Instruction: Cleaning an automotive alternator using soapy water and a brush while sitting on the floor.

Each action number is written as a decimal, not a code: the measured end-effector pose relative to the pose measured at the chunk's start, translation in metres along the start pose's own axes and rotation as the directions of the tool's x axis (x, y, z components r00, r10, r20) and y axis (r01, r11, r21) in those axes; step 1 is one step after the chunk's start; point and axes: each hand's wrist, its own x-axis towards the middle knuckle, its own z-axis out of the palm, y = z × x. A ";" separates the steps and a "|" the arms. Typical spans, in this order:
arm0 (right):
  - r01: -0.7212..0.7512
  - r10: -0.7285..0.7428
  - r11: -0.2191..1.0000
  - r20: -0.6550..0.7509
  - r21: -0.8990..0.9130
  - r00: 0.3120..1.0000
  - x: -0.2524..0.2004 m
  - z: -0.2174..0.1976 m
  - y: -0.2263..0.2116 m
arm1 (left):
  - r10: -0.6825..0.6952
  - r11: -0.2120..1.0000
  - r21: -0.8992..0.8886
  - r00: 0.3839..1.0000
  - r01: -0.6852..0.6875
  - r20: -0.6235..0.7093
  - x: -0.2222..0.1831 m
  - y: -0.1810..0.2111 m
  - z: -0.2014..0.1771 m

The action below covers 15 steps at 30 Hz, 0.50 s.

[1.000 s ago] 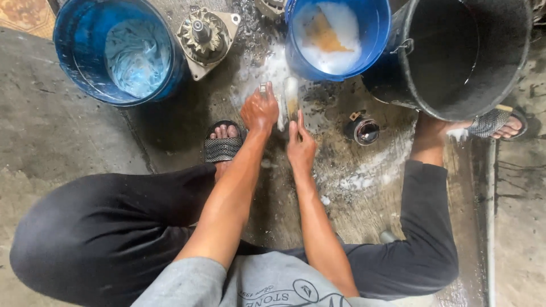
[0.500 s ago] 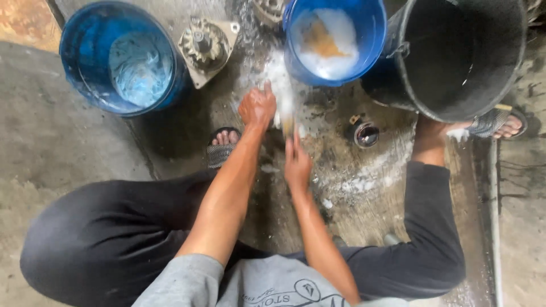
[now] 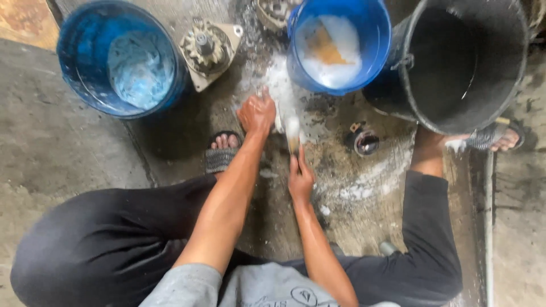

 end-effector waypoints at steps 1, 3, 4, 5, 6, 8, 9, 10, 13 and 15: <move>0.007 -0.006 1.000 0.006 -0.027 1.000 -0.003 -0.005 0.009 | 0.002 1.000 -0.001 1.000 -0.002 -0.008 0.003 0.002 0.001; -0.009 0.012 0.998 0.035 -0.063 0.999 -0.002 -0.007 0.006 | -0.026 1.000 0.010 1.000 0.026 -0.003 -0.002 -0.008 0.004; -0.026 0.029 0.997 0.038 -0.070 0.999 0.015 -0.002 -0.005 | -0.014 1.000 0.004 1.000 0.014 -0.022 -0.001 -0.008 0.007; -0.042 0.045 0.996 0.041 -0.078 0.998 0.032 0.003 -0.015 | -0.003 1.000 -0.002 0.999 0.003 -0.040 -0.002 -0.008 0.010; -0.044 0.048 0.996 0.048 -0.083 0.998 0.042 0.007 -0.017 | -0.011 1.000 -0.004 0.999 0.011 -0.037 -0.002 -0.007 0.011; 0.125 -0.122 0.987 0.033 -0.106 0.992 0.067 0.019 -0.023 | 0.013 1.000 0.000 1.000 -0.013 -0.015 0.002 -0.002 0.006; 0.125 -0.122 0.986 0.032 -0.107 0.992 0.040 0.013 -0.002 | 0.014 1.000 0.000 1.000 -0.014 -0.014 0.000 -0.009 0.006; 0.063 -0.060 0.991 0.029 -0.115 0.998 0.023 0.007 0.020 | 0.001 1.000 -0.012 1.000 -0.001 -0.010 0.004 -0.009 0.007; 0.015 -0.014 0.993 0.013 -0.114 1.000 0.000 -0.001 0.050 | -0.010 1.000 -0.027 1.000 0.010 0.000 -0.001 -0.003 0.003; 0.013 -0.011 0.995 0.015 -0.097 1.000 0.022 0.012 0.018 | -0.027 1.000 -0.012 1.000 0.027 0.002 -0.004 -0.001 -0.008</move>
